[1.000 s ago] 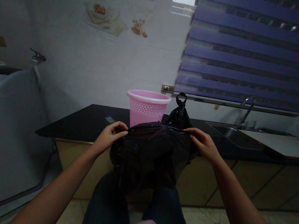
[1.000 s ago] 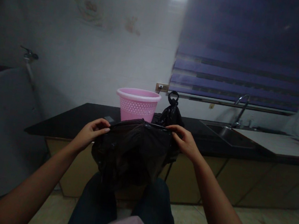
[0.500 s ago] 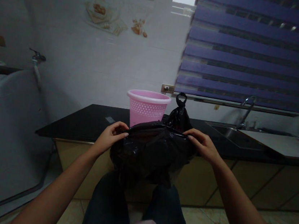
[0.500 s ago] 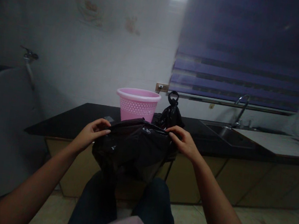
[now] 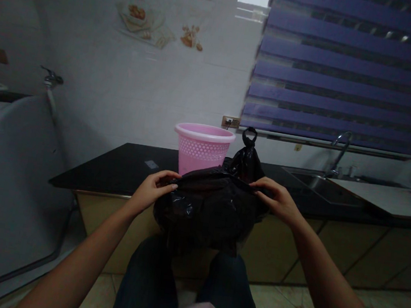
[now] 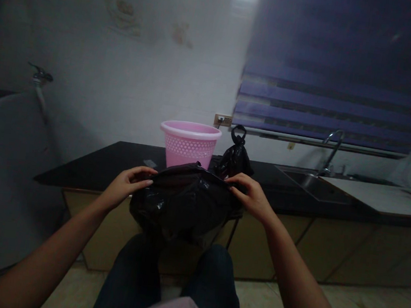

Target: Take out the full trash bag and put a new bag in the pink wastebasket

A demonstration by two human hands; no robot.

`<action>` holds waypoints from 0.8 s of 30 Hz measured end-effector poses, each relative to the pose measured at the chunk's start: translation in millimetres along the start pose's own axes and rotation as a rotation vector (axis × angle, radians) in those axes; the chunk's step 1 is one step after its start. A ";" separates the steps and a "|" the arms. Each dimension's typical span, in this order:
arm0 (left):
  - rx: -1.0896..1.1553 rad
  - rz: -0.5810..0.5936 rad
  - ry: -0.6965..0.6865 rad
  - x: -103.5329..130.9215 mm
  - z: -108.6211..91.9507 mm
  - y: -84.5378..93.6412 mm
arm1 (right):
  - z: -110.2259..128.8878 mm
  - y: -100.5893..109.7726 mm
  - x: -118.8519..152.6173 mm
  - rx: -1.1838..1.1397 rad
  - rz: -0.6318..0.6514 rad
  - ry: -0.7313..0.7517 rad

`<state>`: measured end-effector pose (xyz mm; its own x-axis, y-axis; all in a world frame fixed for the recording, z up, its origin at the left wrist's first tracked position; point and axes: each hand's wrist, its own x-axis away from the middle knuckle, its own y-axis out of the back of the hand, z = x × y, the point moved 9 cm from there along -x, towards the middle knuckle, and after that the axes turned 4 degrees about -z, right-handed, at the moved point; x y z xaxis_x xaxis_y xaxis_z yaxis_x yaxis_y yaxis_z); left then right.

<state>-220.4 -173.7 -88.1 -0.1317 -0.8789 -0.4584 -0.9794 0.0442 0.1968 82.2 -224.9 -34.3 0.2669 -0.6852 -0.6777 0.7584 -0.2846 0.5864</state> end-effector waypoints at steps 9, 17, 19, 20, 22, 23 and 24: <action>-0.017 0.004 -0.016 0.0 -0.4 -0.7 | -11.0 -0.5 2.8 -0.043 -0.015 -0.114; -0.017 -0.007 -0.020 0.4 1.1 0.2 | -16.8 0.1 3.8 -0.086 -0.051 -0.154; -0.026 -0.010 -0.025 0.6 1.2 0.4 | -17.5 0.1 4.5 -0.090 -0.051 -0.163; -0.030 -0.010 -0.030 0.7 0.8 0.2 | -17.5 0.0 4.8 -0.093 -0.048 -0.168; -0.031 -0.005 -0.040 0.8 -0.5 -0.4 | -16.8 -1.0 5.4 -0.090 -0.031 -0.173; -0.030 -0.002 -0.045 0.9 -1.2 -0.8 | -16.0 -1.5 5.6 -0.084 -0.021 -0.171; -0.030 0.002 -0.048 1.0 -1.8 -1.2 | -15.0 -1.7 5.7 -0.076 -0.015 -0.165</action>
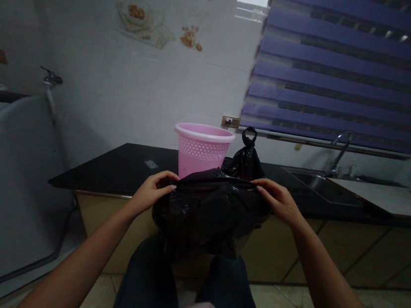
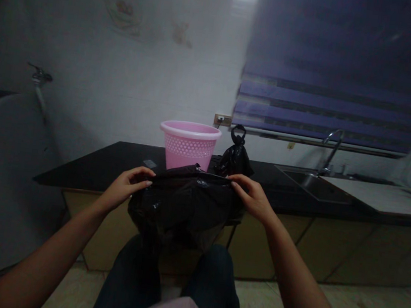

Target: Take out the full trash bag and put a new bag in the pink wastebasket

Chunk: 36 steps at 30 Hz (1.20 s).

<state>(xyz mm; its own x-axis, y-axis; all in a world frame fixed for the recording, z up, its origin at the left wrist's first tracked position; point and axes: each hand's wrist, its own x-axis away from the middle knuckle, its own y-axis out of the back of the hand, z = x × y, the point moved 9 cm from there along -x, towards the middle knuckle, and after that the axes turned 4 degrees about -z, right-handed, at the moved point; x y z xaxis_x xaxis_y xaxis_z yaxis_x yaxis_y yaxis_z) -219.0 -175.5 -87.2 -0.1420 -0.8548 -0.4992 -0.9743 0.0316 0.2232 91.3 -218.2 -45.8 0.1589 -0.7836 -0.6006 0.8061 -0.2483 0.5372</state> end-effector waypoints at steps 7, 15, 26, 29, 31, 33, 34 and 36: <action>-0.029 0.021 -0.029 0.3 -2.8 -1.6 | 2.7 0.3 0.6 0.008 0.004 0.016; -0.034 0.024 -0.030 0.9 -2.9 -1.0 | 4.7 1.2 0.8 0.002 -0.009 0.021; -0.026 0.014 -0.020 -0.8 -0.1 -2.7 | -3.0 -0.1 -0.1 0.042 -0.005 0.023; -0.042 0.004 -0.013 -0.8 0.7 -2.0 | -3.0 -0.2 -0.8 0.036 -0.004 0.036; -0.049 -0.008 -0.011 -0.6 0.9 -1.0 | -0.8 -1.1 -1.0 0.036 0.013 0.051; -0.045 -0.012 -0.004 -0.3 1.6 -0.7 | 2.6 -1.5 -1.0 0.047 0.029 0.071; -0.038 -0.008 0.002 -0.2 2.1 -0.9 | 4.5 -1.4 -1.0 0.058 0.033 0.084; -0.022 0.005 0.008 -0.1 2.8 -1.6 | 8.5 -0.3 -0.7 0.075 0.030 0.115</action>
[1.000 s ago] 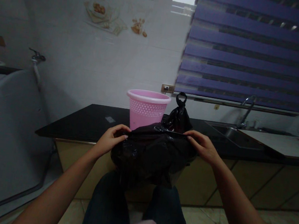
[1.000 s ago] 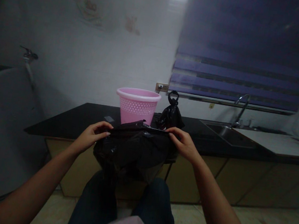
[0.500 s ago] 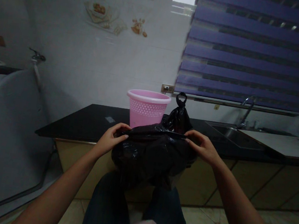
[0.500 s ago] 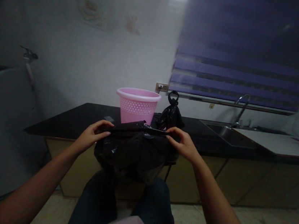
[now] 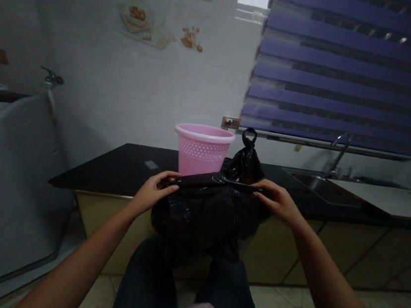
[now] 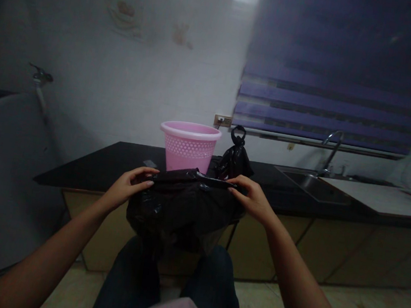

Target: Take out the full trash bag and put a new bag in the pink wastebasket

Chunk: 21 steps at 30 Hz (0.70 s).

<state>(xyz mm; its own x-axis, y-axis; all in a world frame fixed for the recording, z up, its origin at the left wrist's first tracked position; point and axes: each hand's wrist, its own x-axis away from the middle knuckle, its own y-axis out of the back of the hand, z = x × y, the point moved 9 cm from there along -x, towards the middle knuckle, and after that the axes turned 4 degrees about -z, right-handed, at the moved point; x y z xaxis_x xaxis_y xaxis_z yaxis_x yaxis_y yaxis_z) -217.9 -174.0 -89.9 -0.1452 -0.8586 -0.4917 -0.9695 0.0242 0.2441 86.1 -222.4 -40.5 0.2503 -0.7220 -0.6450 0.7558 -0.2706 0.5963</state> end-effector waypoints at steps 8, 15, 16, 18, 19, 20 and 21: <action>-0.111 -0.082 -0.149 -1.5 -7.4 8.4 | 13.6 3.5 1.1 -0.011 -0.025 0.087; -0.037 -0.072 -0.107 -1.5 -3.3 7.7 | 12.4 0.2 2.6 -0.069 -0.020 0.053; -0.020 -0.058 -0.090 -1.2 -2.1 6.3 | 10.7 -0.6 3.0 -0.072 -0.014 0.032; 0.004 -0.045 -0.075 -0.6 -1.1 4.6 | 8.1 -1.0 3.8 -0.065 -0.013 -0.001; 0.008 -0.046 -0.078 -0.3 -1.2 4.5 | 7.5 -0.8 4.1 -0.061 -0.015 -0.011; 0.006 -0.049 -0.086 0.1 -1.4 4.6 | 7.4 -0.3 4.2 -0.058 -0.020 -0.015; 0.003 -0.050 -0.094 0.4 -1.7 4.6 | 7.6 0.2 4.3 -0.057 -0.026 -0.017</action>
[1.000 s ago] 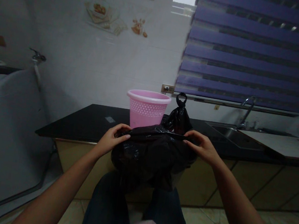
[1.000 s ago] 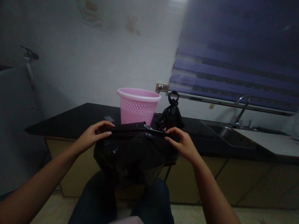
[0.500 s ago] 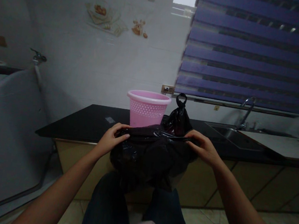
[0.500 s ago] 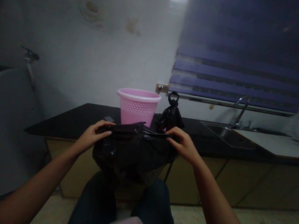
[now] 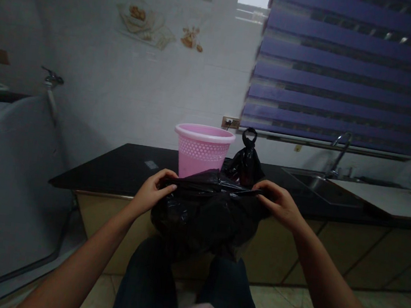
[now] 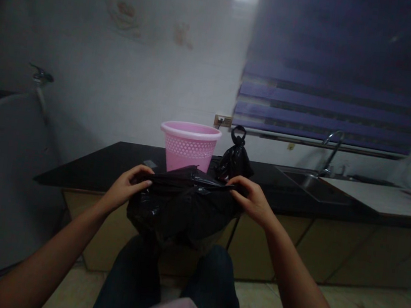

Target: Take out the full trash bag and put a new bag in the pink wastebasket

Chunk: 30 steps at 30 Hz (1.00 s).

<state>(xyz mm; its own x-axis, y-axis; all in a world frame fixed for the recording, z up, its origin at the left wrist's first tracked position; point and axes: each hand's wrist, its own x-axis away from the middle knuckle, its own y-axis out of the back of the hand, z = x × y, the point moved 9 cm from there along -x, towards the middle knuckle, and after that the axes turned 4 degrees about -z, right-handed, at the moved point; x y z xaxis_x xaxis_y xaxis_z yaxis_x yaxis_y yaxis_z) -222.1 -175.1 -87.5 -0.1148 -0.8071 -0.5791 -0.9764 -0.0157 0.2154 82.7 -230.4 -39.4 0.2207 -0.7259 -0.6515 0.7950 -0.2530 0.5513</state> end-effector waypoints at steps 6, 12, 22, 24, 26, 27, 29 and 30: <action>-0.003 0.028 -0.014 1.7 0.3 -1.3 | 2.4 1.3 -0.2 0.003 -0.009 0.015; -0.019 0.023 -0.022 1.3 -1.8 -1.8 | 3.3 4.5 0.9 0.010 -0.027 0.022; -0.084 -0.046 -0.082 1.8 -3.8 2.6 | -0.2 9.1 3.0 0.041 -0.038 -0.008; -0.111 -0.007 -0.088 2.1 -5.5 -1.3 | 0.2 10.2 2.8 0.050 -0.045 -0.016; -0.119 0.012 -0.096 2.2 -8.4 -3.1 | 0.8 11.3 2.4 0.055 -0.056 -0.018; -0.122 0.011 -0.105 2.1 -10.3 -2.9 | 0.9 11.5 2.1 0.052 -0.059 -0.018; -0.135 0.003 -0.134 2.2 -15.0 -2.2 | -0.2 12.0 1.7 0.030 -0.071 -0.018; -0.142 0.000 -0.146 2.3 -16.9 -2.0 | -1.3 12.6 1.7 0.008 -0.082 -0.020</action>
<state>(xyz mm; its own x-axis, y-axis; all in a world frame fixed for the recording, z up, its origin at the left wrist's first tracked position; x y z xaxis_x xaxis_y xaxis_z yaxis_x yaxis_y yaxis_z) -217.4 -187.0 -76.0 -0.1504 -0.7130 -0.6848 -0.9420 -0.1069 0.3182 93.9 -234.0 -34.2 0.1433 -0.7150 -0.6843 0.8054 -0.3175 0.5005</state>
